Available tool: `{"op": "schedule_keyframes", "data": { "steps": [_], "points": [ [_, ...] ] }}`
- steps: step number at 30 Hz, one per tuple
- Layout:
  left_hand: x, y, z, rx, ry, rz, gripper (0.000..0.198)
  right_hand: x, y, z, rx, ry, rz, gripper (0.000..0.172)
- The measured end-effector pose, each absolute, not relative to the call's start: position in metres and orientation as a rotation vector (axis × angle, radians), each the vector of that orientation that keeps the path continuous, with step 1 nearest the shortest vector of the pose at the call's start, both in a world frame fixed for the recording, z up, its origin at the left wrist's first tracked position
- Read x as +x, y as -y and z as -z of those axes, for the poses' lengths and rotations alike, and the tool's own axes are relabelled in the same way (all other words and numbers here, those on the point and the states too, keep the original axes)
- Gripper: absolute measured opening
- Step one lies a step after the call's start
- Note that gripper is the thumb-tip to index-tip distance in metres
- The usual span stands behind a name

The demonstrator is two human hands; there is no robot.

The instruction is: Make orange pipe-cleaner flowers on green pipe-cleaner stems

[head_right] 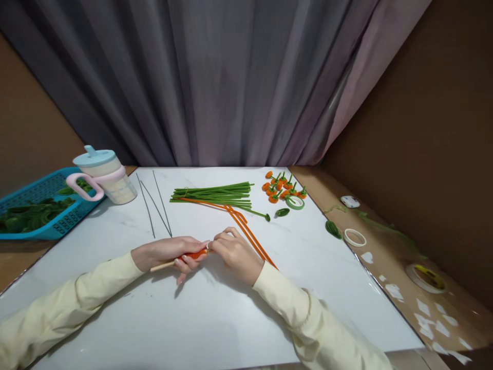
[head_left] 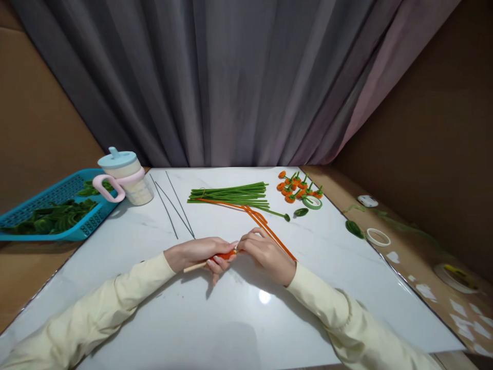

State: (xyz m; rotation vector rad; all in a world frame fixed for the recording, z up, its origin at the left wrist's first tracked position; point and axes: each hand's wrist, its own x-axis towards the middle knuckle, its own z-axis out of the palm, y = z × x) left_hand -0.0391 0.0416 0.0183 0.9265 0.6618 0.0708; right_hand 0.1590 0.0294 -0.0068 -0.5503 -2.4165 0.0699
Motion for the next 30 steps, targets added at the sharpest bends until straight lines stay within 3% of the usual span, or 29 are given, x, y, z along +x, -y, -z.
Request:
{"op": "schedule_keyframes", "data": {
  "steps": [16, 20, 24, 30],
  "points": [
    [-0.035, -0.04, -0.011, 0.915, -0.68, -0.106, 0.04, 0.176, -0.046, 0.004, -0.621, 2.43, -0.336, 0.021],
    [-0.042, -0.045, -0.021, 1.091, -0.78, -0.07, 0.056, 0.182, -0.049, 0.004, -0.683, 2.452, -0.411, 0.021],
    [-0.057, -0.055, -0.039, 1.447, -0.89, -0.023, 0.04, 0.189, -0.052, 0.002, -0.748, 2.475, -0.425, 0.024],
    [-0.065, -0.06, -0.05, 1.665, -0.944, -0.149, 0.033, 0.189, -0.051, -0.002, -0.9, 2.376, -0.582, 0.017]
  ]
}}
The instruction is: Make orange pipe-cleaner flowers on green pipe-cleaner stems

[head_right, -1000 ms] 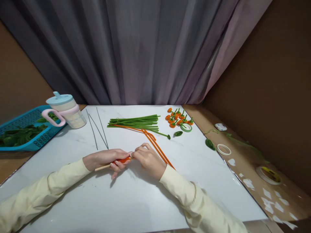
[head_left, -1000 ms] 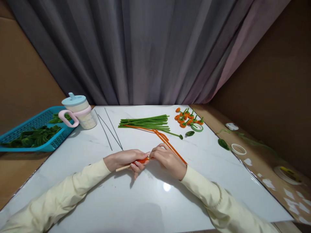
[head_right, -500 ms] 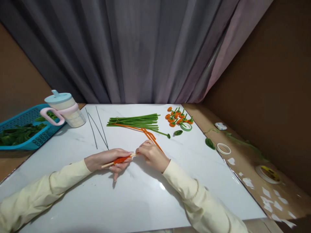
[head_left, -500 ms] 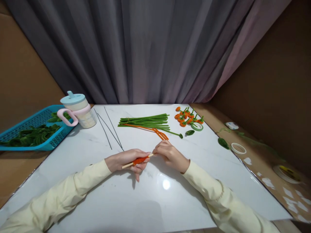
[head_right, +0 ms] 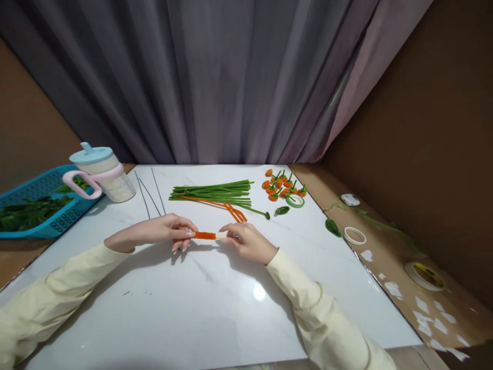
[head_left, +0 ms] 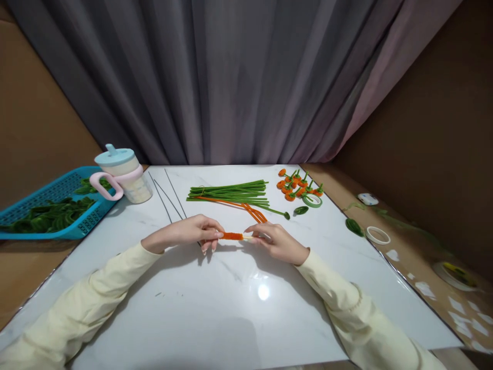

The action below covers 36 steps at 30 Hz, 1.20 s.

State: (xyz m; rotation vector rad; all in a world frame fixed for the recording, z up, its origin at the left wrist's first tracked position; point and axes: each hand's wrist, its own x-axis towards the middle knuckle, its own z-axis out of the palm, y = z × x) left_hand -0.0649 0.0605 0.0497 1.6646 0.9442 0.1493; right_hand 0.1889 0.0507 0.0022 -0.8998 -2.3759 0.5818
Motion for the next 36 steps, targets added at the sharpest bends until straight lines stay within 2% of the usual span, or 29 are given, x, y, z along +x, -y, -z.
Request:
{"op": "schedule_keyframes", "data": {
  "steps": [4, 11, 17, 25, 36],
  "points": [
    [-0.059, -0.056, -0.047, 1.671, -1.011, -0.258, 0.031, 0.184, -0.047, -0.004, -0.901, 2.326, -0.662, 0.025],
    [-0.045, -0.041, -0.047, 1.603, -1.09, -0.377, 0.025, 0.178, -0.045, 0.002, -0.843, 2.445, -0.058, 0.019],
    [-0.043, -0.037, -0.044, 1.537, -1.071, -0.413, 0.024, 0.172, -0.041, 0.006, -0.738, 2.398, 0.125, 0.019],
    [-0.042, -0.038, -0.041, 1.496, -1.049, -0.407, 0.026, 0.168, -0.034, 0.009, -0.772, 2.395, 0.187, 0.027],
    [-0.039, -0.035, -0.049, 1.455, -1.059, -0.398, 0.026, 0.171, -0.037, 0.015, -0.881, 2.44, 0.034, 0.03]
  ]
}}
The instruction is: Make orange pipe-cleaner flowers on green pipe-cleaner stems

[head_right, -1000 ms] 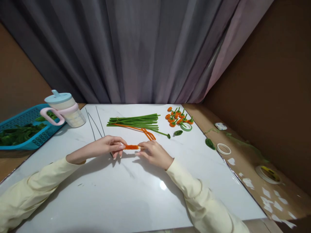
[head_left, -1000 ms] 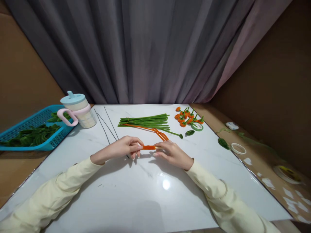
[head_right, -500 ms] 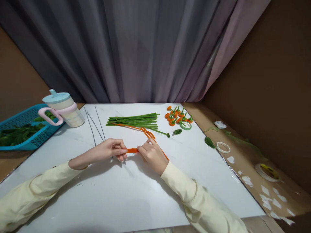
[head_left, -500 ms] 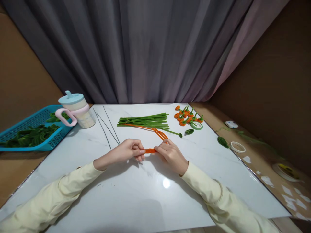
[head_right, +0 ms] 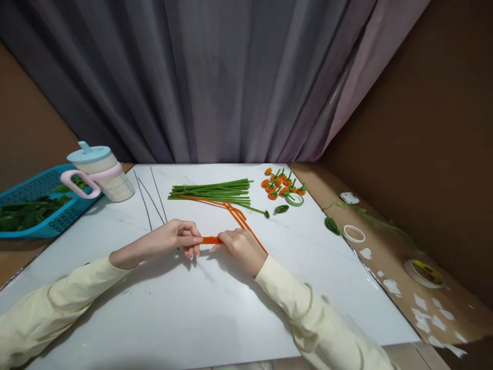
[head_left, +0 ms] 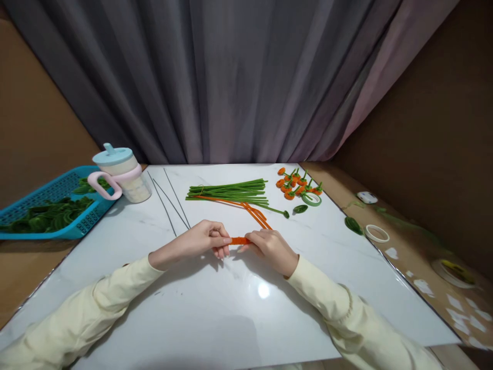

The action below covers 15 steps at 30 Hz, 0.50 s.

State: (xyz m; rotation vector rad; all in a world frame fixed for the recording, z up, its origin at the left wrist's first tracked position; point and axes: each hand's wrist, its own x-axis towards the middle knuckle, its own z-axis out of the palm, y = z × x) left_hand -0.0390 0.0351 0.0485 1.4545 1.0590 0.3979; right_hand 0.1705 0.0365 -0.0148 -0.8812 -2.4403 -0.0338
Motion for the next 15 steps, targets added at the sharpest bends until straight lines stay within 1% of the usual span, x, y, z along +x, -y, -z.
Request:
{"op": "schedule_keyframes", "data": {
  "steps": [8, 15],
  "points": [
    [-0.04, -0.034, -0.041, 1.496, -1.053, -0.393, 0.025, 0.165, -0.03, 0.016, -0.895, 2.432, 0.1, 0.029],
    [-0.04, -0.033, -0.036, 1.499, -1.034, -0.391, 0.024, 0.162, -0.026, 0.013, -0.905, 2.465, 0.134, 0.033]
  ]
}}
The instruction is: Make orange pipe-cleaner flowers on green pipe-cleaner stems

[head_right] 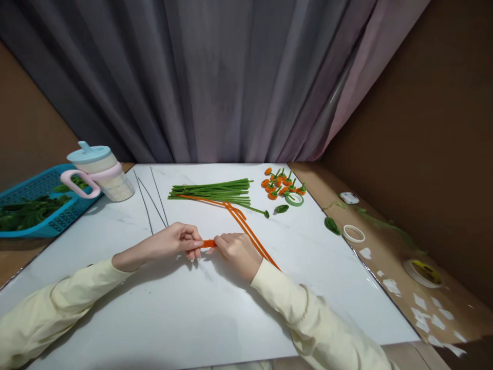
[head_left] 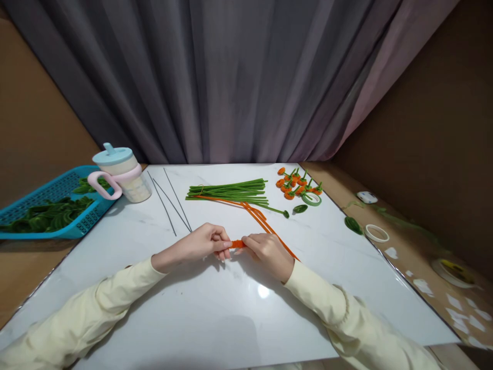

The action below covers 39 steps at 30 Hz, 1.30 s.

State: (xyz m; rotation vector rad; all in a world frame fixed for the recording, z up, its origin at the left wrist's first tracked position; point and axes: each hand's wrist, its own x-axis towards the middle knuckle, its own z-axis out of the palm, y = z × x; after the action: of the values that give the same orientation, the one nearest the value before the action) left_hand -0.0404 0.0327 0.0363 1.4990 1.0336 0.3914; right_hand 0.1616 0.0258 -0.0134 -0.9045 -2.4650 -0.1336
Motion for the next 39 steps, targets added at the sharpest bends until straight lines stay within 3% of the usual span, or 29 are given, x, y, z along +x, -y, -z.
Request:
{"op": "schedule_keyframes", "data": {
  "steps": [28, 37, 39],
  "points": [
    [-0.034, -0.025, -0.032, 1.667, -1.065, -0.422, 0.024, 0.153, -0.018, 0.021, -0.936, 2.488, 0.109, 0.02],
    [-0.053, -0.03, -0.048, 2.192, -1.109, -0.227, 0.036, 0.154, -0.018, 0.017, -1.027, 2.388, 0.024, 0.03],
    [-0.054, -0.029, -0.05, 2.317, -1.137, -0.196, 0.031, 0.154, -0.018, 0.017, -1.019, 2.378, 0.017, 0.033]
  ]
}}
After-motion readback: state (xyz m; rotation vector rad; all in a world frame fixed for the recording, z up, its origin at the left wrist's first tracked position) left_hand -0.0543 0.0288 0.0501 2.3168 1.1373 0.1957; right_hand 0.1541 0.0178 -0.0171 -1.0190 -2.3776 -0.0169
